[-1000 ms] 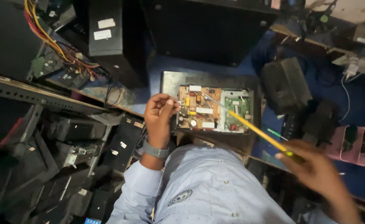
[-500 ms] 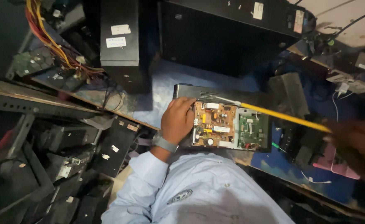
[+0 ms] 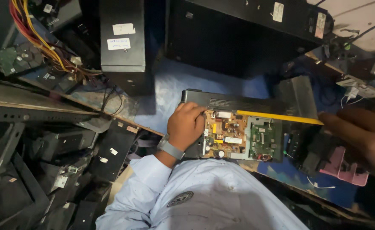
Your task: The person uses a yellow-handled screwdriver to tighten screws on the internal circuit board of a black electronic device. They then flip the device over and use a green-handled screwdriver to tighten screws on the back panel.
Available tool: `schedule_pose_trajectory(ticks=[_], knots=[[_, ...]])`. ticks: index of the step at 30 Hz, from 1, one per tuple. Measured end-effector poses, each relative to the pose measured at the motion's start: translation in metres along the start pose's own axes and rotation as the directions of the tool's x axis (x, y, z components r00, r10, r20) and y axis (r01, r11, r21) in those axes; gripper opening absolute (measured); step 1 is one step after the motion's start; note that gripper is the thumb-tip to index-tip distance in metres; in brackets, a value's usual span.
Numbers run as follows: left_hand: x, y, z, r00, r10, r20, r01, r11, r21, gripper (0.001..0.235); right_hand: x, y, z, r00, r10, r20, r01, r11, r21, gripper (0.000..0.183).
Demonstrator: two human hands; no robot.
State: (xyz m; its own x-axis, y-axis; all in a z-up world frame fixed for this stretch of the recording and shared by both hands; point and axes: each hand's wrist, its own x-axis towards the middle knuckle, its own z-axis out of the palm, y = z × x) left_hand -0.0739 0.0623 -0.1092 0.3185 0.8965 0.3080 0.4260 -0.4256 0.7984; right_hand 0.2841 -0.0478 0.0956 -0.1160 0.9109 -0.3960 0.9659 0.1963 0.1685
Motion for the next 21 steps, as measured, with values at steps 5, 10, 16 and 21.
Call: schedule_pose_trajectory(ticks=[5, 10, 16, 21], knots=[[0.003, 0.004, -0.003, 1.000, -0.015, -0.020, 0.015, 1.000, -0.016, 0.024, 0.013, -0.007, -0.006, 0.948, 0.221, 0.228, -0.232, 0.973, 0.022, 0.058], [0.005, 0.004, -0.008, 1.000, -0.017, -0.010, 0.017, 0.999, -0.051, 0.024, 0.019, -0.005, -0.014, 0.984, 0.046, 0.171, 0.003, 0.961, -0.277, 0.064], [0.005, 0.002, -0.008, 0.999, -0.033, -0.038, 0.029, 0.994, -0.107, 0.021, 0.029, -0.021, -0.023, 0.993, -0.084, 0.083, 0.111, 0.907, -0.406, 0.058], [0.004, -0.001, -0.005, 0.998, -0.040, -0.044, 0.036, 0.996, -0.086, 0.013, 0.038, -0.044, -0.066, 0.950, -0.192, 0.247, 0.310, 0.670, -0.675, 0.064]])
